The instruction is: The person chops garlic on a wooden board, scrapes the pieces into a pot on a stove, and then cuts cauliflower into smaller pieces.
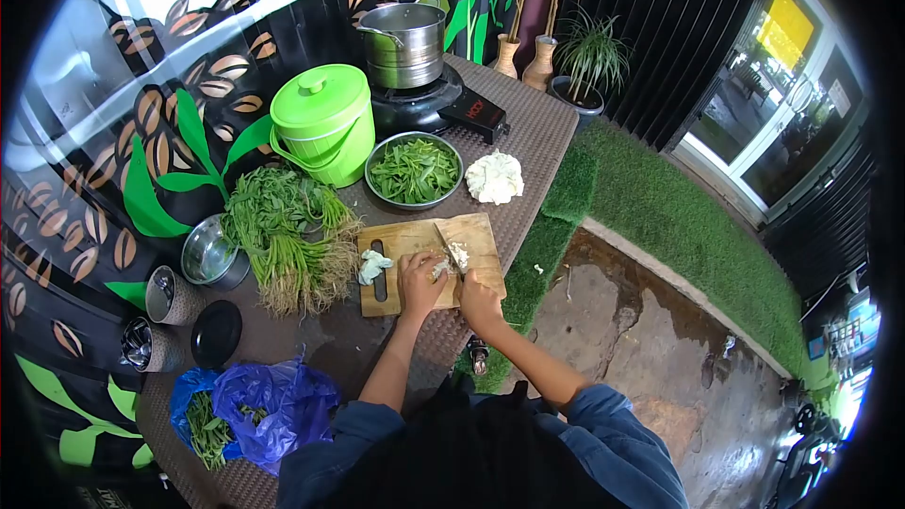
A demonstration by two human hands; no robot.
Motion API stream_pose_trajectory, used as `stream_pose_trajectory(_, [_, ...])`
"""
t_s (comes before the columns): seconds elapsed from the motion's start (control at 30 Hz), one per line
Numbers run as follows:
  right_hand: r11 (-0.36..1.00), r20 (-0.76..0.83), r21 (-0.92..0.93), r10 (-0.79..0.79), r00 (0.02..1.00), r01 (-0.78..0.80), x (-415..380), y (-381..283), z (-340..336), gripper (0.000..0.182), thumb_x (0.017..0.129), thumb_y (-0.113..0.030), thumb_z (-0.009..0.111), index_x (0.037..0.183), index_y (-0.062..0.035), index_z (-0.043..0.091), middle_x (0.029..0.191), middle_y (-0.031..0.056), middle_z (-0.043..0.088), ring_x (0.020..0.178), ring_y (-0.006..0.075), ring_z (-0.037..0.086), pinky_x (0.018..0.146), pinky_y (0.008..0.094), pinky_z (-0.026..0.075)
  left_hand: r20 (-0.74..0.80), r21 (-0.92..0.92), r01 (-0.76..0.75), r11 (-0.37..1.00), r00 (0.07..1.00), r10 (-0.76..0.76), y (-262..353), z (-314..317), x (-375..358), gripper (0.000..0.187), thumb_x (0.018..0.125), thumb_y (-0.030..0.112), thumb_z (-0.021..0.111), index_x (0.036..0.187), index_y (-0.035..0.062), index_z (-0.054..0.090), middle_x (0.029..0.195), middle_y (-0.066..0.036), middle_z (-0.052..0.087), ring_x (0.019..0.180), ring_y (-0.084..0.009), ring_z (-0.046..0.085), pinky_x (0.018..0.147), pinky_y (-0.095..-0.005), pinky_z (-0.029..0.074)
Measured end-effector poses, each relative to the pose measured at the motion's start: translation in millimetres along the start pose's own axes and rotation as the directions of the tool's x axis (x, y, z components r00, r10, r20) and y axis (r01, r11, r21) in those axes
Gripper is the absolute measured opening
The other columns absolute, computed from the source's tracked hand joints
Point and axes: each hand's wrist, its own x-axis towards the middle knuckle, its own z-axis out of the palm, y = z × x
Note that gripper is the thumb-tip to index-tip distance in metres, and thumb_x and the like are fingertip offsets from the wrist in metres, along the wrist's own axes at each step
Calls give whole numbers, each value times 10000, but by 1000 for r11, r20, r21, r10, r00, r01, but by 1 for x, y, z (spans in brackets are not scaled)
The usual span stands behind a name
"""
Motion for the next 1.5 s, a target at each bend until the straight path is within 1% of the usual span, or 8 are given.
stream_pose_trajectory(0.33, [999,67,32,-4,998,2,-4,-17,-12,288,940,-240,456,1035,29,423,824,277,650,801,426,661,697,488,536,-6,-18,28,999,1000,-28,-7,4,-1,192,710,136,739,900,105,740,943,-26,640,944,-253,529,850,-358,446])
stream_pose_trajectory(0.43, [987,98,104,110,989,-120,-3,-20,-1,294,940,-237,451,1046,35,421,885,303,638,853,436,648,749,505,521,-1,-38,29,999,1000,-30,-7,4,0,180,720,119,737,898,96,741,946,-37,644,939,-256,531,847,-359,444])
stream_pose_trajectory(0.7, [994,-6,109,1,1000,0,9,-8,-3,333,939,-288,460,1033,30,428,796,275,647,764,430,658,649,501,538,-12,-25,34,999,999,-34,-8,7,-1,159,726,107,742,883,83,739,924,-42,648,933,-258,534,836,-360,443])
stream_pose_trajectory(0.8, [989,33,98,111,993,-114,0,-18,7,326,936,-283,466,1024,29,434,838,286,644,808,436,653,691,508,532,-8,-39,48,998,999,-48,-7,6,-1,141,739,106,732,878,86,738,923,-41,648,933,-257,532,835,-358,443])
stream_pose_trajectory(1.03, [995,-39,99,5,999,-2,21,-13,-1,334,904,-256,501,1074,24,438,779,244,662,738,395,678,639,472,554,-13,-46,40,998,999,-41,-7,6,1,122,744,110,730,863,84,731,925,-39,651,927,-259,528,837,-356,441])
stream_pose_trajectory(1.2, [993,-21,33,115,993,-115,4,-27,13,324,902,-254,498,1057,22,429,782,252,660,761,400,675,651,466,555,-19,-52,61,997,998,-62,-11,9,-2,126,738,110,736,861,83,731,927,-35,655,930,-255,525,842,-349,436])
stream_pose_trajectory(1.43, [992,-13,121,34,999,-33,12,-19,5,366,912,-281,498,1056,50,436,789,269,653,751,416,666,666,489,547,-44,-46,46,998,998,-48,-9,7,0,119,735,102,736,852,81,730,921,-33,657,928,-252,527,829,-349,441])
stream_pose_trajectory(1.5, [987,-29,132,101,994,-97,3,-25,11,362,912,-276,508,1056,49,437,806,273,650,765,415,665,670,488,547,-50,-53,44,998,998,-46,-10,7,-1,116,737,99,734,852,81,730,916,-33,656,927,-251,527,827,-348,441])
